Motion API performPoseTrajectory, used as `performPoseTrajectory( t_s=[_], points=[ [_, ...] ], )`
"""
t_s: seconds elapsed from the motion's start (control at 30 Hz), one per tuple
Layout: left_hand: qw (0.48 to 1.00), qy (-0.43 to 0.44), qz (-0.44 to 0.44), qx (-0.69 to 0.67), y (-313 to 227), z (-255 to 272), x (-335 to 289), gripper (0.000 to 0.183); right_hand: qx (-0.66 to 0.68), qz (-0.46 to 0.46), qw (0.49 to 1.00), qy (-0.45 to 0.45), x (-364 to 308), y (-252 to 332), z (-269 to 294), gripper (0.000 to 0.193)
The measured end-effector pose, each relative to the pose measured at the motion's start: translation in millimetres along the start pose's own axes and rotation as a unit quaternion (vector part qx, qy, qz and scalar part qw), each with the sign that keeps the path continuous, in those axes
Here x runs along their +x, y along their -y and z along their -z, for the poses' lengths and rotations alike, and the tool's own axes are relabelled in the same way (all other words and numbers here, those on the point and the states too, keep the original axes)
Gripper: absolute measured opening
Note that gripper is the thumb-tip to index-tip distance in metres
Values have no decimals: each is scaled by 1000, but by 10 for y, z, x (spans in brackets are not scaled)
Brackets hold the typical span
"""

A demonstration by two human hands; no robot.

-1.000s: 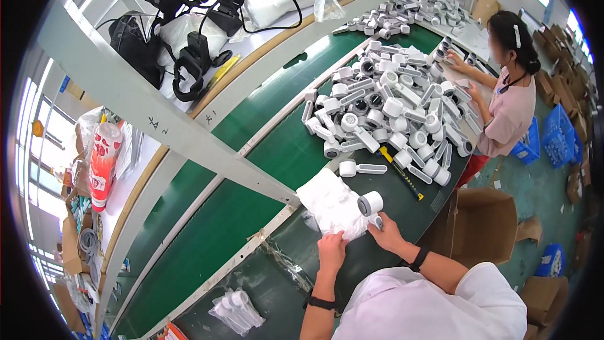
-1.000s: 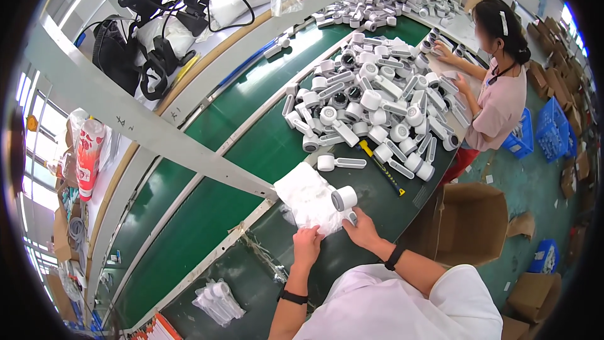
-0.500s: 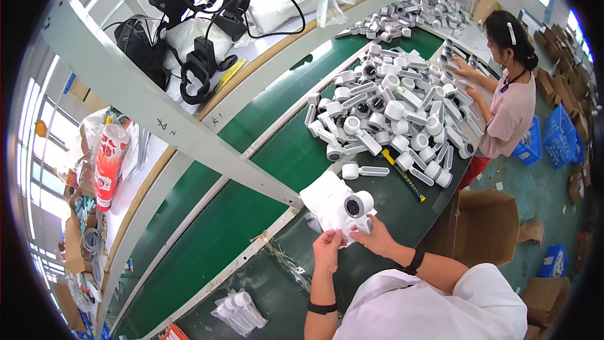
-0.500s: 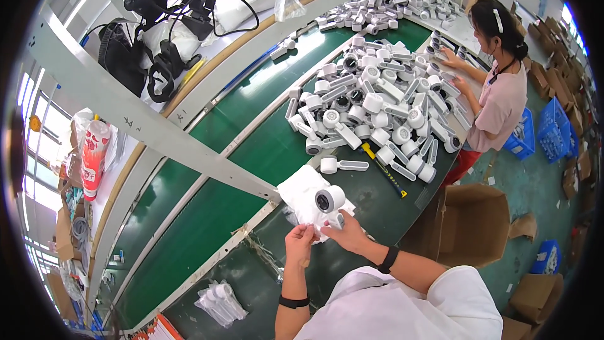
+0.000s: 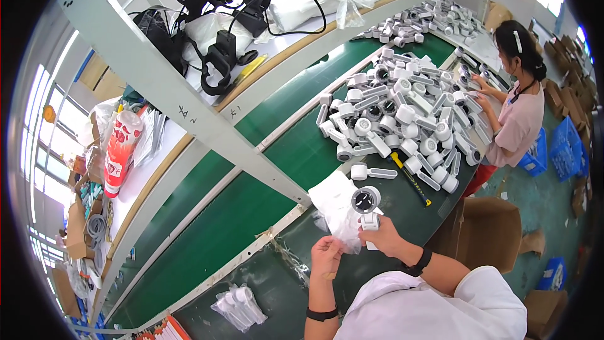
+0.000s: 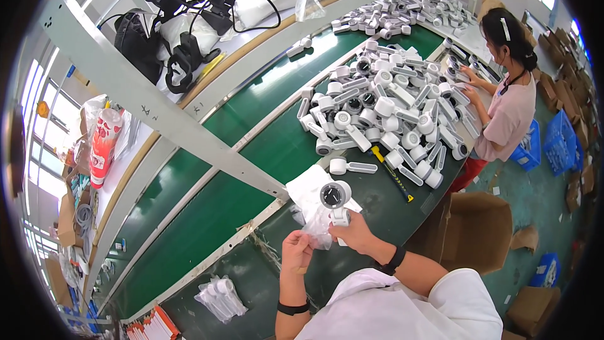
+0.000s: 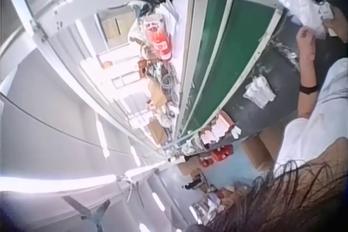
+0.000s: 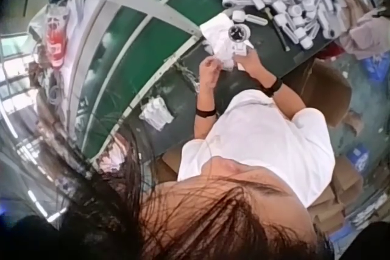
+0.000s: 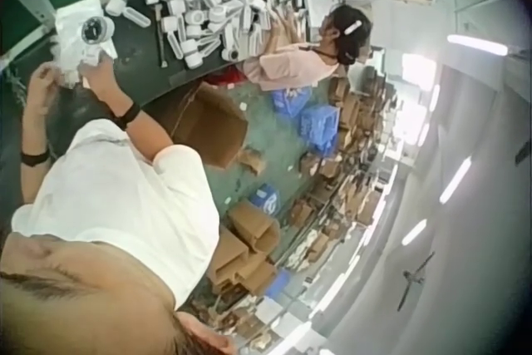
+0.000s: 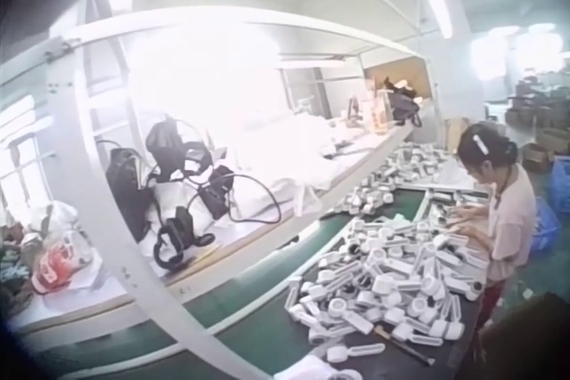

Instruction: The person picks up a black mesh bag and places it on a shelf, then takes a white plastic component and a stack of papers from the table. They place the papers on the shelf, then proceed to insert several white plastic components into clear plastic bags one at a time.

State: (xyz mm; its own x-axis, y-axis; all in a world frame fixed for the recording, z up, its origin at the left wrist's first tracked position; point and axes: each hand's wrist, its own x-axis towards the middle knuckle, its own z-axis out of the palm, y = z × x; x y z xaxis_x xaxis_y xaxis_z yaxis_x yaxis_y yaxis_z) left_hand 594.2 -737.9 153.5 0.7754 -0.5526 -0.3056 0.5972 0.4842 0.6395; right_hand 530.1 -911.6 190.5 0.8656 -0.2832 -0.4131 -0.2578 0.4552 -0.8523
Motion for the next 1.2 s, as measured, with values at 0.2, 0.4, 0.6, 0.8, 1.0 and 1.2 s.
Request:
performPoseTrajectory(
  t_s=[0.2,0.4,0.6,0.8,1.0,1.2],
  points=[
    [991,-81,1,-111,-120,-134,-21,5,-51,51,996,-45,-26,26,54,33],
    [988,-141,-50,-27,-60,-214,-2,6,-158,83,984,-22,-158,145,83,42],
    [965,-182,-128,139,-152,-264,-30,5,-249,-61,946,198,-528,708,207,66],
    [974,-86,-57,200,-276,-412,-1,9,-538,-21,785,306,-534,736,159,87],
    [966,8,19,258,-418,-491,-102,14,-462,-124,804,352,-318,736,191,91],
    [939,39,-2,343,-422,-399,-115,14,-431,-133,826,338,-253,618,144,81]
  ],
)
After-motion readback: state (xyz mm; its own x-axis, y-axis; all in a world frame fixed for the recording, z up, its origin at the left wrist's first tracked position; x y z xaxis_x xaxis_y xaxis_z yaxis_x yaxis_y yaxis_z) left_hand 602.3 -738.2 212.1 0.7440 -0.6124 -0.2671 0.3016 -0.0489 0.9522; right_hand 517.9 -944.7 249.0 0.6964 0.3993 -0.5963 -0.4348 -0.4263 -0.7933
